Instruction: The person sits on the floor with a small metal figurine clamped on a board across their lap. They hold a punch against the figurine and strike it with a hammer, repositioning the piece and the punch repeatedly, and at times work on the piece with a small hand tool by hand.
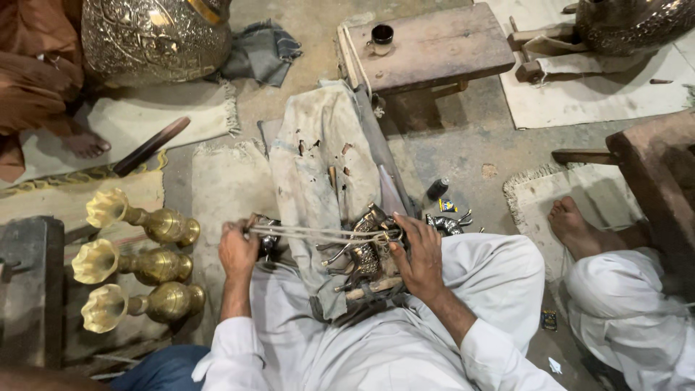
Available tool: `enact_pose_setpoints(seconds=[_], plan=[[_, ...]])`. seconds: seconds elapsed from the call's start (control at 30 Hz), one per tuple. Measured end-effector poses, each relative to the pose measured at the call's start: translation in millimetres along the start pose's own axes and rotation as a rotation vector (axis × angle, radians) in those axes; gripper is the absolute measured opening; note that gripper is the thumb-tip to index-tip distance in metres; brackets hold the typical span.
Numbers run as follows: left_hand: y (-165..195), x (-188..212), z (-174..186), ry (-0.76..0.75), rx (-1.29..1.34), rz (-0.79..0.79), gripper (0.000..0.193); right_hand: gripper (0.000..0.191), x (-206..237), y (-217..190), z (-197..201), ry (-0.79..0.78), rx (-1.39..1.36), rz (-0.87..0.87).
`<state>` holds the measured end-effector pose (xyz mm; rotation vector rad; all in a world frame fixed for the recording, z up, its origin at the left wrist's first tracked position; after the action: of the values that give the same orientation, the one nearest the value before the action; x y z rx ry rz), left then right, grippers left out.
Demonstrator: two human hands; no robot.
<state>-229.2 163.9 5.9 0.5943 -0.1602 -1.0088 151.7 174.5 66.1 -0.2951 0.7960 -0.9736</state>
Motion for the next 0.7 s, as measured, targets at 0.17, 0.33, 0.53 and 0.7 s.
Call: enact_pose_setpoints(seconds=[0.17,0.33,0.53,0.7], plan=[[4.3,17.4,-91.0,-0.495,-0.14,0.018,0.027,0.052,-1.4,-2.0,2.5,0.01,0.016,0.007],[47.5,40.2,-130.2,-0.892,0.246,-0.134,0.041,0.052,-1.3,-2.5,3.4,0.017,0.034,0.017],[55.2,19.6,-141.6,-0.735,0.524,0.179,0.044,0.052,-1.2,0.9,1.9,-0.006,0.004,0.002],[48.7,2.4,-147.5,-0.649,0.572,0.246,0.042,0.051,-1.9,0.8,2.7,-0.007,0.011,0.01]])
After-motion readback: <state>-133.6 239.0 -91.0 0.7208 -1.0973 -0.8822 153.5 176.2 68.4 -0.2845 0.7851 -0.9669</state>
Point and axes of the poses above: each hand's wrist, its own x-axis away from the middle knuckle, its own z-axis out of the back of the hand, y = z × x, the point moved 10 cm from there along -x, towards the middle knuckle, and after that the axes turned 1 degree about z, right-handed, at the moved point
